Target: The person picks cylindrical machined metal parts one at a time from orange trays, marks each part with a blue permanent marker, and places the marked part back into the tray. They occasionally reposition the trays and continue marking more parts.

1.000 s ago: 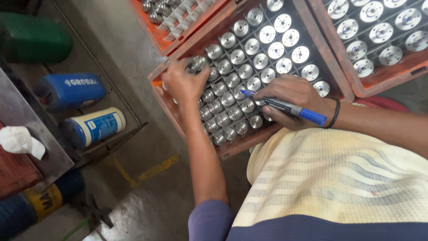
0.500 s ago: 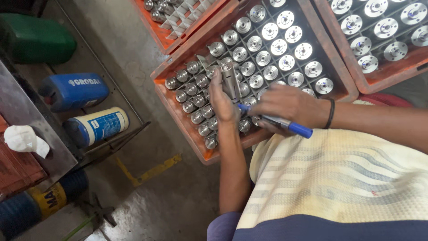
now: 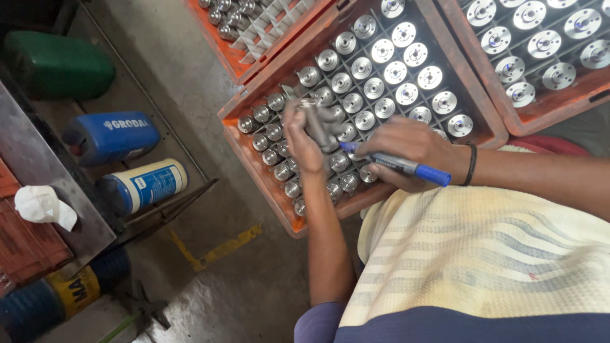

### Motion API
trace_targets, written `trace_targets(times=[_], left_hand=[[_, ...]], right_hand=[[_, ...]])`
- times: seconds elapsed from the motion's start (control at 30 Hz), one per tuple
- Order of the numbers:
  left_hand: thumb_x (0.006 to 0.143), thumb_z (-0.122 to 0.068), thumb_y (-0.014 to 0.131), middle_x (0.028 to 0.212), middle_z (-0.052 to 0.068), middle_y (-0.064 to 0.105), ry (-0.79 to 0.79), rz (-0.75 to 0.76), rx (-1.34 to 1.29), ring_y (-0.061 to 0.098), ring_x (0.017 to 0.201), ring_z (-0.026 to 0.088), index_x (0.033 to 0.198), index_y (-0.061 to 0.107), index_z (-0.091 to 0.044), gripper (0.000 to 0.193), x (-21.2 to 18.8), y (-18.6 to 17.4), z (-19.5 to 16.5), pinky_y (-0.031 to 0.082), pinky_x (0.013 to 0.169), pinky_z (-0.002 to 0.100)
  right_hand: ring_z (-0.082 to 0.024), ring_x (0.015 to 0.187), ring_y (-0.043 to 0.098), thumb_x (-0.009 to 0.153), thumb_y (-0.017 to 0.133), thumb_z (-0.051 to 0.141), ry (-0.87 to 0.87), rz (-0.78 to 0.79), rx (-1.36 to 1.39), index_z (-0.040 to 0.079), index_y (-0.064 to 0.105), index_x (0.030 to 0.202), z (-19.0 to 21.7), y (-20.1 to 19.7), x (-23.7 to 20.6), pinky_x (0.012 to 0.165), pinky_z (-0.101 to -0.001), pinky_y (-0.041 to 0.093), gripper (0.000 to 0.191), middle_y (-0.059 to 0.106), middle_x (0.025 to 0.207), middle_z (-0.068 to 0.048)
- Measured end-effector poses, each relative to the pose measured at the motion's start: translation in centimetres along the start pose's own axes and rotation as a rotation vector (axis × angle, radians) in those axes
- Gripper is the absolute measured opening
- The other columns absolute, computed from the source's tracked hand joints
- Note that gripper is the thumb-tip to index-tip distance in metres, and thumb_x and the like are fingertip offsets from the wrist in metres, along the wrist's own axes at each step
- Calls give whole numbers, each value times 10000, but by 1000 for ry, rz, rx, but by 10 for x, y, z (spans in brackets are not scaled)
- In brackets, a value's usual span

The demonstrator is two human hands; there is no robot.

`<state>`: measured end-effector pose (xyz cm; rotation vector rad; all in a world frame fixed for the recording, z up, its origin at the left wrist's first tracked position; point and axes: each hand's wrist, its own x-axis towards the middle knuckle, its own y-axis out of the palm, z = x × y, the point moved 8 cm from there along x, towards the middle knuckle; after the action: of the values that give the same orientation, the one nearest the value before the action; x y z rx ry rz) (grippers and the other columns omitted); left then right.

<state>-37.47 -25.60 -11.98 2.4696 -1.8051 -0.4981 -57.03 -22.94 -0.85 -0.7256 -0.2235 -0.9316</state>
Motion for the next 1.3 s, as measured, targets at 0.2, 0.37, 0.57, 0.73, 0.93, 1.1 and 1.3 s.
trace_targets(times=[0.2,0.37,0.57,0.73,0.93,1.1,1.3], left_hand=[[772,-231,803,1154,226,612,461,-236,1099,610,1089,391,1261,566,-2,590,11,-23,-73,503,914,491],[697,-264,891,1126,177,645,285,-374,1378,632,1080,390,1117,676,-36,525,28,-39,-75,508,879,498],[685,-260,900,1070,106,752,369,-263,1209,732,1003,265,983,788,-72,370,29,-57,-111,596,907,387],[971,-263,726,1207,86,722,393,-107,-3,676,1028,153,1304,652,-15,422,8,-65,-96,563,957,310],[1118,-460,469,880,39,624,-115,20,-114,560,648,107,1211,674,-9,504,-15,-2,11,474,533,254],[1100,-446,529,950,68,664,-141,-94,-314,654,759,132,1272,625,27,513,-23,5,18,537,626,268],[900,-247,654,902,71,638,-143,-71,-238,641,695,172,1347,444,-75,523,-21,3,20,526,550,309]], right_hand=[[-288,765,636,871,708,113,79,-48,-10,35,686,1094,-6,-9,0,699,-401,501,238,666,863,-107],[-285,765,645,866,718,115,115,-32,-14,33,696,1088,-10,-8,2,691,-398,505,238,672,858,-110],[-258,775,652,880,701,101,98,-35,16,33,681,1102,-9,-12,2,694,-388,507,233,696,912,-105],[-244,698,599,844,705,122,-53,19,-28,66,673,1081,6,-4,12,661,-385,476,245,665,835,-65],[-210,678,572,914,719,158,-78,33,-59,89,666,1092,4,11,23,631,-368,437,198,625,819,-44],[-221,662,555,887,698,156,-99,64,-10,87,661,1106,3,17,9,618,-380,446,233,583,756,-44],[-216,706,576,905,687,136,-66,25,18,72,639,1142,-1,15,1,655,-381,468,250,614,810,-56]])
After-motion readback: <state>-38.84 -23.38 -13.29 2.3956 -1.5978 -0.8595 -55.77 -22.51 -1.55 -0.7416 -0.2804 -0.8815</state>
